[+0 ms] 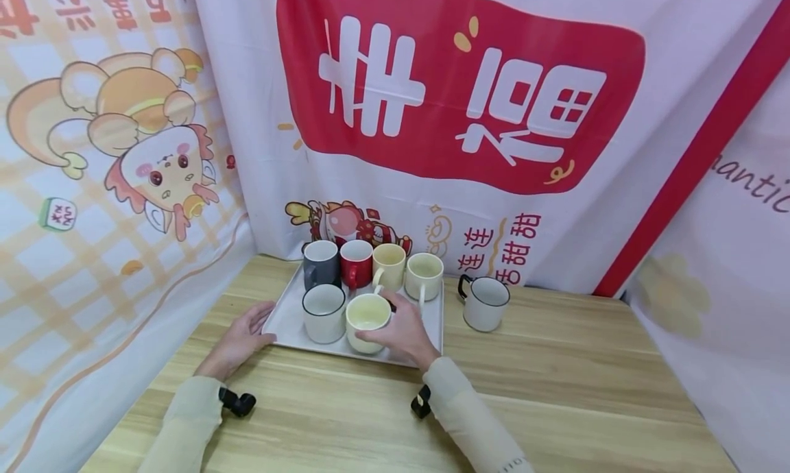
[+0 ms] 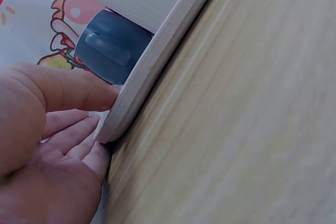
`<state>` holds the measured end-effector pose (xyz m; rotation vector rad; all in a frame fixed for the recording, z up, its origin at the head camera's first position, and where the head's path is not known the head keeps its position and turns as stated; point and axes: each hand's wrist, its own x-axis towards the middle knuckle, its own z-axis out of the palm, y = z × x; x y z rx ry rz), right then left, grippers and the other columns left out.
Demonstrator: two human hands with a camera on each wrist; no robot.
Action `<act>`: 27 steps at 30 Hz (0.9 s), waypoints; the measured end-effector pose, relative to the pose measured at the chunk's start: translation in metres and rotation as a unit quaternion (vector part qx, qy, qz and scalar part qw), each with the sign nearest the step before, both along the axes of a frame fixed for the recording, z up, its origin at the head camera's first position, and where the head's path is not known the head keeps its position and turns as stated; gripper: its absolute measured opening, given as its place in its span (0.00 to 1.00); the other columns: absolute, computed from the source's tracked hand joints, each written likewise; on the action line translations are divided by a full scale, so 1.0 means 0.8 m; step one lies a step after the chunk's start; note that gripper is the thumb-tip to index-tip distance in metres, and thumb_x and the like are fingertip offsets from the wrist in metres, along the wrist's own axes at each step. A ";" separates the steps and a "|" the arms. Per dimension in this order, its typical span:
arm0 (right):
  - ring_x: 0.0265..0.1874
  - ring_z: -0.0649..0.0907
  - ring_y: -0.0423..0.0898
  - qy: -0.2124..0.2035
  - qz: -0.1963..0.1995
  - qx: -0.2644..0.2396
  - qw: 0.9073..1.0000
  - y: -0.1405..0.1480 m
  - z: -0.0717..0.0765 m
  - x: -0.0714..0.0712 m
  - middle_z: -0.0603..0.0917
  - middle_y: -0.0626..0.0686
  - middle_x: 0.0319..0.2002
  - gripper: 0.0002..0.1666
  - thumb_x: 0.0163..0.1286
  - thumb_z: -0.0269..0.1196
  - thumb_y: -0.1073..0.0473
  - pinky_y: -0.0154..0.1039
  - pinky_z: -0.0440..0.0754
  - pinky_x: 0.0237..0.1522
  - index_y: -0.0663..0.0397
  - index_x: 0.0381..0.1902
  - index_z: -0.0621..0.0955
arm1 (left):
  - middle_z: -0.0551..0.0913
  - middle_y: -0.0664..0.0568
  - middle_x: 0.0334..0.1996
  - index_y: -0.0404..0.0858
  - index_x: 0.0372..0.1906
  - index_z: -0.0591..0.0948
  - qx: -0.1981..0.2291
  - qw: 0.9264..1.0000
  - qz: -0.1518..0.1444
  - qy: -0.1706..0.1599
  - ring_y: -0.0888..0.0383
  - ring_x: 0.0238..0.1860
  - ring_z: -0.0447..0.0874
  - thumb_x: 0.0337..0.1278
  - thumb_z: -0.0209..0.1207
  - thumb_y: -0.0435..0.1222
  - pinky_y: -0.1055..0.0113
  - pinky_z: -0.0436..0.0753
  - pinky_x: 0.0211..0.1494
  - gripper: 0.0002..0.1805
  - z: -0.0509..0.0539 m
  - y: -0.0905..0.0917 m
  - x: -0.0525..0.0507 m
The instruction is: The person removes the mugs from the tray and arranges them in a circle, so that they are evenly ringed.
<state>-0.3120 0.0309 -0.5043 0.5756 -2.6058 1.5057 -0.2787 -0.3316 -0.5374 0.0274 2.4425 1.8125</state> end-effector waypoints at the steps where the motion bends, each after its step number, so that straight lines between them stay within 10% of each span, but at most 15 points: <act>1: 0.54 0.84 0.46 0.001 0.006 -0.003 1.000 0.004 0.000 0.000 0.86 0.46 0.57 0.56 0.46 0.85 0.39 0.49 0.87 0.64 0.49 0.71 0.77 | 0.46 0.32 0.85 0.31 0.85 0.46 0.001 1.000 -0.001 0.000 0.35 0.86 0.44 0.67 0.58 0.22 0.43 0.53 0.89 0.48 -0.001 0.000 0.000; 18: 0.61 0.84 0.48 -0.004 0.081 0.024 0.996 0.107 0.043 0.034 0.85 0.47 0.63 0.55 0.41 0.88 0.48 0.53 0.85 0.69 0.45 0.70 0.79 | 0.45 0.30 0.85 0.28 0.85 0.45 0.015 1.000 -0.015 0.019 0.33 0.86 0.43 0.67 0.57 0.21 0.42 0.52 0.88 0.47 -0.002 0.000 0.001; 27: 0.58 0.85 0.46 0.018 0.099 0.051 0.994 0.204 0.038 0.067 0.86 0.46 0.60 0.54 0.40 0.88 0.48 0.36 0.85 0.66 0.46 0.67 0.80 | 0.46 0.30 0.85 0.28 0.84 0.46 0.014 1.000 -0.013 0.021 0.33 0.86 0.43 0.67 0.57 0.21 0.42 0.52 0.88 0.47 -0.001 0.000 0.000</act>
